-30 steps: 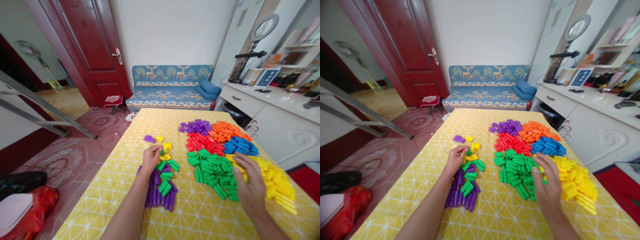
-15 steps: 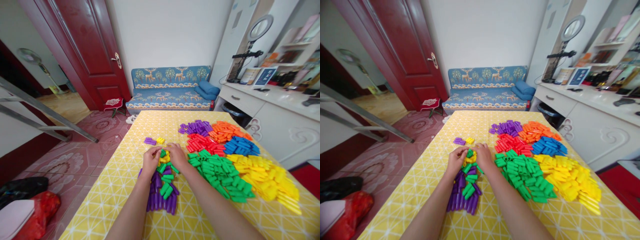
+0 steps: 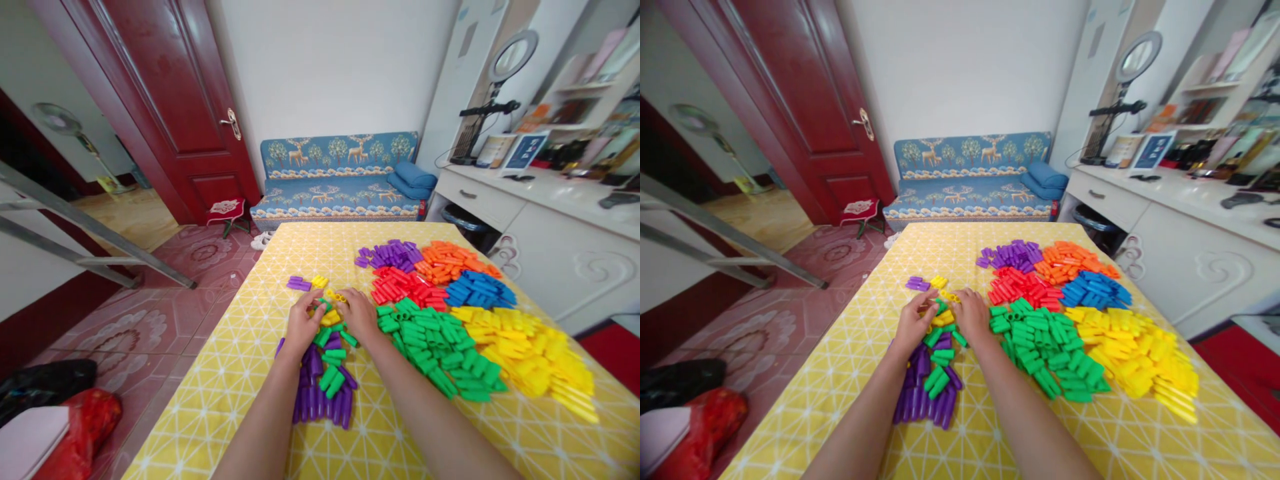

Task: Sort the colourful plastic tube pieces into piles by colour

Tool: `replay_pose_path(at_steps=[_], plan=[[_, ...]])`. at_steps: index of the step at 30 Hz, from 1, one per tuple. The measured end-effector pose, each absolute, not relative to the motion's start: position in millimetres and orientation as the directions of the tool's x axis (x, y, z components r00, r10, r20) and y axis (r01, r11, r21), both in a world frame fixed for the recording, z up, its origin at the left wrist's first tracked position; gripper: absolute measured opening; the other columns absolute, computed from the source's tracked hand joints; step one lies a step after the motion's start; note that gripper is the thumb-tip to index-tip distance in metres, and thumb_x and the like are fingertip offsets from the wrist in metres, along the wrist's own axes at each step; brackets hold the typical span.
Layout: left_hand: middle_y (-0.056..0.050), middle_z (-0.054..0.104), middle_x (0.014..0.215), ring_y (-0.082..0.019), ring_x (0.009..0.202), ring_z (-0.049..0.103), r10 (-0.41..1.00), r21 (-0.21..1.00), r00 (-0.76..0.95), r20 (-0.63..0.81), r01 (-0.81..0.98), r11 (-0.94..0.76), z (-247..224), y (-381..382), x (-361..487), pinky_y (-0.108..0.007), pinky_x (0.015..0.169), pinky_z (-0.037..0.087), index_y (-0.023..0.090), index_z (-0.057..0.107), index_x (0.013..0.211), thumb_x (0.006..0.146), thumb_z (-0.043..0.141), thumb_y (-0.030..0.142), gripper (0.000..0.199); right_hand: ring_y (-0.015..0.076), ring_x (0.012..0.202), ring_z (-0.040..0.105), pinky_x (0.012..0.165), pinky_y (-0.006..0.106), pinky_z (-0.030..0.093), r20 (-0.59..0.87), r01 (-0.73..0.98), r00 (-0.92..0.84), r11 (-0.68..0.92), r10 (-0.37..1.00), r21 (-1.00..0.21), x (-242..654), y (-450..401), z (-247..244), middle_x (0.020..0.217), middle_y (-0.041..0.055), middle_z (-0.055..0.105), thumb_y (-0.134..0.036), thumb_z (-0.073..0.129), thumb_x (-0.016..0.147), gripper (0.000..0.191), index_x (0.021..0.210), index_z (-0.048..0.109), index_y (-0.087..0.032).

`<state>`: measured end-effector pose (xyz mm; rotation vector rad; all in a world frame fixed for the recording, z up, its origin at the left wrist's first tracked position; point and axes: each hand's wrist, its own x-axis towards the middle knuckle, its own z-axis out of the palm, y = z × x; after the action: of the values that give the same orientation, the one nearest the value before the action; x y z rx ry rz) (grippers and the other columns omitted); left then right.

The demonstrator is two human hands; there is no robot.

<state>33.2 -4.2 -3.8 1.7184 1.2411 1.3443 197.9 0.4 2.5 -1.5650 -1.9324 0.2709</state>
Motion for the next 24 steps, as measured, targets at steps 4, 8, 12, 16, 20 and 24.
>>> replay_pose_path(at_steps=[4,8,12,16,20,24], plan=[[-0.010,0.068,0.117,-0.021,0.098,0.066,0.936,0.909,0.060,0.346,0.226,-0.351,2,-8,35,-0.035,0.085,0.054,0.020,0.059,0.128,0.086,0.061,0.036,0.045,0.0210,0.099,0.060,0.087,0.033,0.045,0.384,0.734,-0.123,0.344,0.915,-0.585,196,-19,3,0.107,0.0072,0.069,-0.026,0.055,0.089,0.023,0.108,0.066,-0.019],[-0.009,0.072,0.108,-0.023,0.100,0.067,0.927,0.897,0.111,0.358,0.236,-0.375,7,-11,34,-0.036,0.090,0.052,0.019,0.070,0.111,0.086,0.060,0.036,0.032,0.0207,0.093,0.062,0.082,0.032,0.046,0.418,0.669,-0.101,0.372,0.903,-0.643,192,-47,-1,0.100,0.0059,0.070,-0.027,0.059,0.086,0.019,0.101,0.066,-0.020],[-0.009,0.074,0.103,-0.024,0.098,0.067,0.909,0.864,0.174,0.378,0.287,-0.414,14,-16,35,-0.037,0.092,0.049,0.019,0.075,0.097,0.082,0.066,0.034,0.023,0.0208,0.087,0.062,0.078,0.032,0.046,0.433,0.669,-0.063,0.360,0.899,-0.650,188,-54,-4,0.095,0.0058,0.071,-0.027,0.061,0.083,0.016,0.097,0.066,-0.020],[-0.009,0.074,0.098,-0.023,0.094,0.067,0.903,0.881,0.227,0.365,0.231,-0.414,18,-19,38,-0.035,0.088,0.051,0.018,0.075,0.093,0.079,0.068,0.036,0.023,0.0202,0.084,0.061,0.075,0.031,0.044,0.452,0.677,-0.077,0.380,0.889,-0.630,187,-51,-5,0.089,0.0045,0.069,-0.027,0.060,0.084,0.012,0.092,0.066,-0.020],[-0.007,0.073,0.088,-0.020,0.084,0.067,0.943,0.938,0.069,0.325,0.108,-0.331,13,-15,36,-0.031,0.080,0.052,0.015,0.072,0.091,0.082,0.064,0.038,0.026,0.0203,0.087,0.061,0.078,0.032,0.045,0.454,0.650,-0.095,0.401,0.886,-0.646,189,-51,-6,0.092,0.0048,0.069,-0.025,0.061,0.083,0.011,0.092,0.065,-0.020],[-0.004,0.071,0.083,-0.018,0.081,0.066,0.945,0.946,-0.073,0.318,0.087,-0.312,8,-10,31,-0.029,0.079,0.050,0.015,0.069,0.095,0.085,0.060,0.041,0.030,0.0212,0.091,0.061,0.083,0.033,0.046,0.474,0.617,-0.086,0.420,0.876,-0.666,189,-51,-7,0.097,0.0059,0.070,-0.025,0.062,0.082,0.013,0.093,0.066,-0.020]])
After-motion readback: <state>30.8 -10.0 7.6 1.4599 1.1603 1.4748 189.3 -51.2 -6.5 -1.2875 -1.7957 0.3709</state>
